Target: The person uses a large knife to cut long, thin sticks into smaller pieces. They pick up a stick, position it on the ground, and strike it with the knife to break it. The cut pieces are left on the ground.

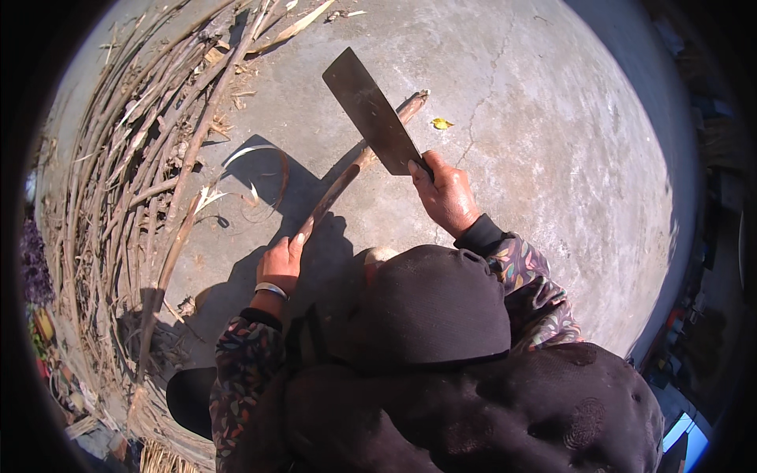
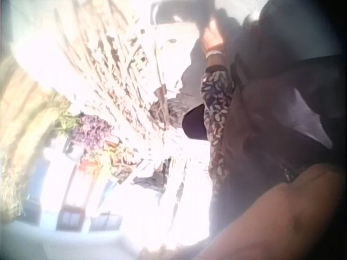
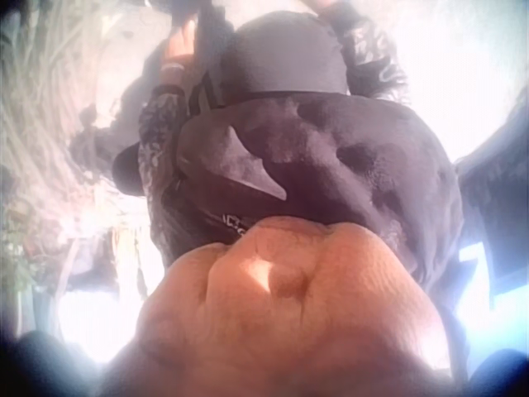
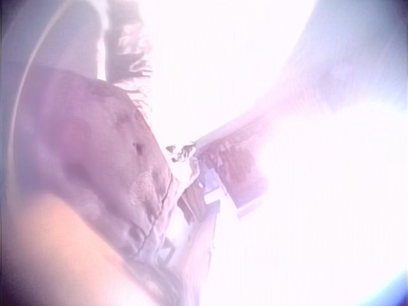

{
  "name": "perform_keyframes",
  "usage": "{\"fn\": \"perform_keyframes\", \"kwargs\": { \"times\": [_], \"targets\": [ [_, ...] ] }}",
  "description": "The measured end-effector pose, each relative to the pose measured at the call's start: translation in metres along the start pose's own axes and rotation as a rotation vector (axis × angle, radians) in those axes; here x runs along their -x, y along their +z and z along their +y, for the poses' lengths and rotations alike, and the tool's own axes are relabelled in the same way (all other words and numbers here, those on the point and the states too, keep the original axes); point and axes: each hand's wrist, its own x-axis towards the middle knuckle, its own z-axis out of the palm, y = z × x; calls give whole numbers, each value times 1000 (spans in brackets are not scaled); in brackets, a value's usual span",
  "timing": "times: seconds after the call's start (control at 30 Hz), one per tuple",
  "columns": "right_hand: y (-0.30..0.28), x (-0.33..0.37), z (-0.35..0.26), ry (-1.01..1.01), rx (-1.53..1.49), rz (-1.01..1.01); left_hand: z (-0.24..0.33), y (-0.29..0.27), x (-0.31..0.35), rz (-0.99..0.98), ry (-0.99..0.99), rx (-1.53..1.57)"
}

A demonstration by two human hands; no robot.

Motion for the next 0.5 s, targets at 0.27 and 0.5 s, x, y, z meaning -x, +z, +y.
{"fn": "perform_keyframes", "kwargs": {
  "times": [0.27,0.5],
  "targets": [
    [-72,-33,-82,-518,-444,512,-7,-8,-12,-3,77,-103],
    [32,-12,-17,162,473,-273,-5,-32,-15,-149,-156,-180]
  ]
}}
